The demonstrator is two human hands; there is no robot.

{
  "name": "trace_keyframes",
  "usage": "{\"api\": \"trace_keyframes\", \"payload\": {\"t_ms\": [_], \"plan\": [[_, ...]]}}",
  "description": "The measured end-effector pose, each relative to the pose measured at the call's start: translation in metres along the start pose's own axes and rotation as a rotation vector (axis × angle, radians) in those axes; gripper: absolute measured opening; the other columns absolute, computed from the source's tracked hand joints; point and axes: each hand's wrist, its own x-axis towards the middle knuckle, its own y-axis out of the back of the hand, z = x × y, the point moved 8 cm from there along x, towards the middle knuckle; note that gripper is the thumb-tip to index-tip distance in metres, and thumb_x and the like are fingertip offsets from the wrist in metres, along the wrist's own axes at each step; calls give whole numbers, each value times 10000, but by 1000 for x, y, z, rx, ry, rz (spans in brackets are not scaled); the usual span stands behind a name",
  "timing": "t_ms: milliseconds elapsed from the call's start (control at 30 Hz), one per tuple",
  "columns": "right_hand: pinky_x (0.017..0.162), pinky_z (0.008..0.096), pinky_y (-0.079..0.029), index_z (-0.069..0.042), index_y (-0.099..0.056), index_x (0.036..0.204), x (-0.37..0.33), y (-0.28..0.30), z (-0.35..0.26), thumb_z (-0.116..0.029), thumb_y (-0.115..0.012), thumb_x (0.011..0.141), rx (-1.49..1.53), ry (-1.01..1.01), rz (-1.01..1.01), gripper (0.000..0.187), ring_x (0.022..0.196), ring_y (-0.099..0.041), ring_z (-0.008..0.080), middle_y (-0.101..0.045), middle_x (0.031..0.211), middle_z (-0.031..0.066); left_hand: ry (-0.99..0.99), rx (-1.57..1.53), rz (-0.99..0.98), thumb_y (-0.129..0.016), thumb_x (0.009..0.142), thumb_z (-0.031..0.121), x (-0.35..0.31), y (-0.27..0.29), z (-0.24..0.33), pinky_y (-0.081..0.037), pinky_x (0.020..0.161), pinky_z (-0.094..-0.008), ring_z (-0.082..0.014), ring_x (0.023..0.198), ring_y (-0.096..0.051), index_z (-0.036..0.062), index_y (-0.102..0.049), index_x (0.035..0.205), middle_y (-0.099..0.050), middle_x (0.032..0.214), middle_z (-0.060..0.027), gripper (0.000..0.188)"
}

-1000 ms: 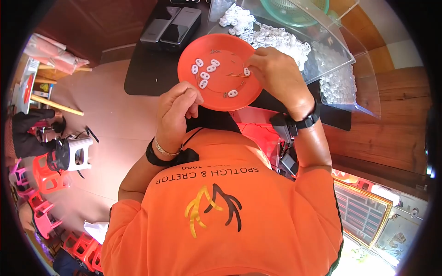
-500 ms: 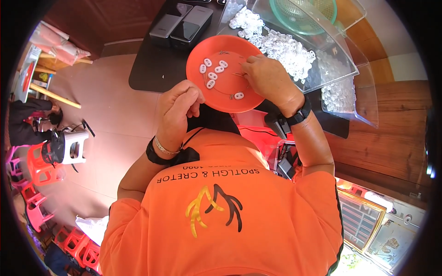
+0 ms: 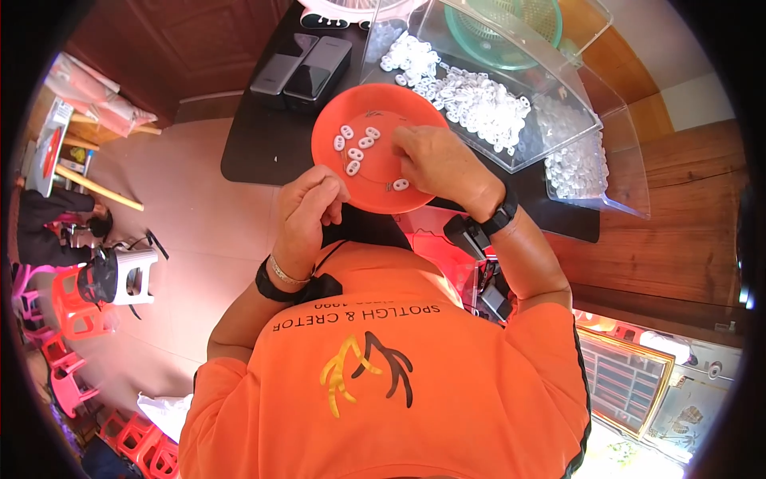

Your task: The recorder is inspecting and sorting small white plastic components from a container into a red bowl.

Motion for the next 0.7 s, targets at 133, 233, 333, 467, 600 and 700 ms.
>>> {"api": "trace_keyframes", "payload": {"t_ms": [133,233,333,467,600,700], "plan": [[680,427,-474,-34,-579,845,4,12,-11,-107,-612,771,57,67,-6,110,765,-595,348,-601,799,146,10,21,-15,-448,895,165,0,-2,0,-309,498,-204,-70,524,-431,29,-544,725,-482,597,-5,239],[689,414,-486,-58,-621,885,14,37,17,-157,-624,793,-112,-24,101,136,790,-605,336,-621,834,140,16,33,-16,-426,895,155,1,-1,-1,-310,505,-215,-88,530,-438,31,-511,710,-480,622,-18,238],[697,424,-504,-82,-663,892,35,60,69,-180,-581,825,-421,-162,211,145,802,-623,347,-650,857,129,22,32,-13,-433,893,160,1,-2,-1,-314,504,-211,-87,531,-441,30,-514,713,-482,620,-17,237],[729,458,-502,-95,-680,912,64,68,138,-164,-500,833,-514,-320,192,209,840,-632,349,-664,894,147,15,5,-9,-477,887,178,1,-2,-3,-303,488,-194,-48,514,-422,21,-581,744,-484,567,11,236],[719,450,-537,-27,-699,820,82,53,160,-108,-520,787,-586,-364,101,199,822,-659,384,-665,864,223,9,22,-11,-479,884,182,2,-1,-1,-299,487,-196,-46,513,-419,21,-582,741,-485,568,11,239],[720,447,-536,-18,-701,827,88,38,158,-102,-524,787,-614,-416,-9,201,832,-664,367,-671,880,212,-5,23,-6,-480,882,189,2,2,-2,-298,483,-198,-47,510,-417,21,-582,736,-481,563,13,245]]}}
